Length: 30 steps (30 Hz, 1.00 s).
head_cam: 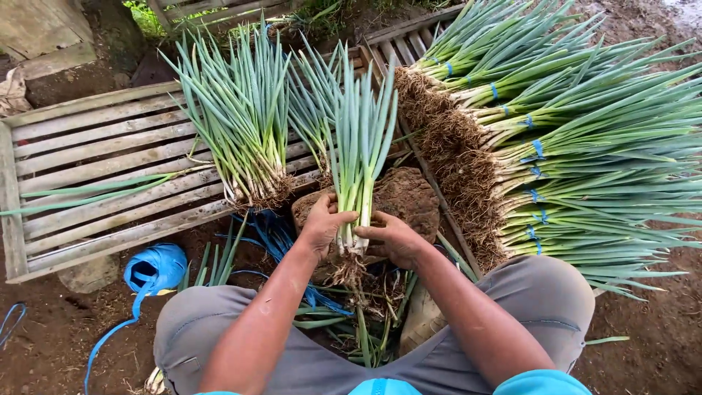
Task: A person cleans and bundles harvested scallions by hand, tying them together with plastic string.
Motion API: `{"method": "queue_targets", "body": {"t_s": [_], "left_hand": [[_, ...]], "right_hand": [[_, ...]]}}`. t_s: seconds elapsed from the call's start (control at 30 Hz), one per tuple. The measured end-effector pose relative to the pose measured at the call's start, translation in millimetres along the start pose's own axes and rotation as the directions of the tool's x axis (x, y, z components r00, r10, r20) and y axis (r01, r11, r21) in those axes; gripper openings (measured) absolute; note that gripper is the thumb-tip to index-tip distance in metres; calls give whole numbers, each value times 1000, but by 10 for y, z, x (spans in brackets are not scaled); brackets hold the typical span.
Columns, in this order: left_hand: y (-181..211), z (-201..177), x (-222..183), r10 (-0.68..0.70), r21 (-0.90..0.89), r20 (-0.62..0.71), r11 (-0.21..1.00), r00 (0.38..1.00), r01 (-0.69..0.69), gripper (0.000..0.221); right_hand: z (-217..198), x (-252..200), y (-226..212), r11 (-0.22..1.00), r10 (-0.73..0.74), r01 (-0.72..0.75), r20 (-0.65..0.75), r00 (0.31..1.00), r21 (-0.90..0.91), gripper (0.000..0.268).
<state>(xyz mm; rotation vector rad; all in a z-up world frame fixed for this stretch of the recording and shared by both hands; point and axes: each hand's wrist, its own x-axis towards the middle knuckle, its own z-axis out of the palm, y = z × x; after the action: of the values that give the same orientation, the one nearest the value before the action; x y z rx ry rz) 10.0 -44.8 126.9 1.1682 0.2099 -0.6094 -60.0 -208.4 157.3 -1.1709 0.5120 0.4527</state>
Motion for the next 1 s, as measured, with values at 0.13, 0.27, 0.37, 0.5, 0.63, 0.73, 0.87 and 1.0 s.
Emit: {"method": "queue_targets", "body": {"t_s": [0.13,0.27,0.37,0.5,0.63,0.73,0.87,1.0], "left_hand": [[224,150,-307,76,59,15,995,997,-77,58],[266,200,-332,174,227,-29,960,984,-163,50],[328,232,-334,169,275,-73,951,983,-143,49],[216,141,-147,190,309,-62,937,980,-162,57],[137,108,0,229,299,-63,933,971,-201,62],[170,138,-41,300,398,-32,879,953,-263,58],[175,173,-50,361,342,49,870,931,-356,56],[121,256,-87,411,350,136,831,902,-432,57]], "right_hand": [[-64,192,123,957,-19,25,-24,1000,288,79],[-31,352,220,915,-110,129,-72,991,382,78],[26,404,233,897,-138,174,-116,984,406,73],[-13,526,283,895,-135,191,-165,977,403,70],[8,574,268,874,-141,225,-218,966,430,70],[-6,641,302,839,-164,263,-240,957,476,71],[-64,758,336,788,-209,319,-259,943,527,63],[12,678,200,770,-268,398,-313,911,499,52]]}}
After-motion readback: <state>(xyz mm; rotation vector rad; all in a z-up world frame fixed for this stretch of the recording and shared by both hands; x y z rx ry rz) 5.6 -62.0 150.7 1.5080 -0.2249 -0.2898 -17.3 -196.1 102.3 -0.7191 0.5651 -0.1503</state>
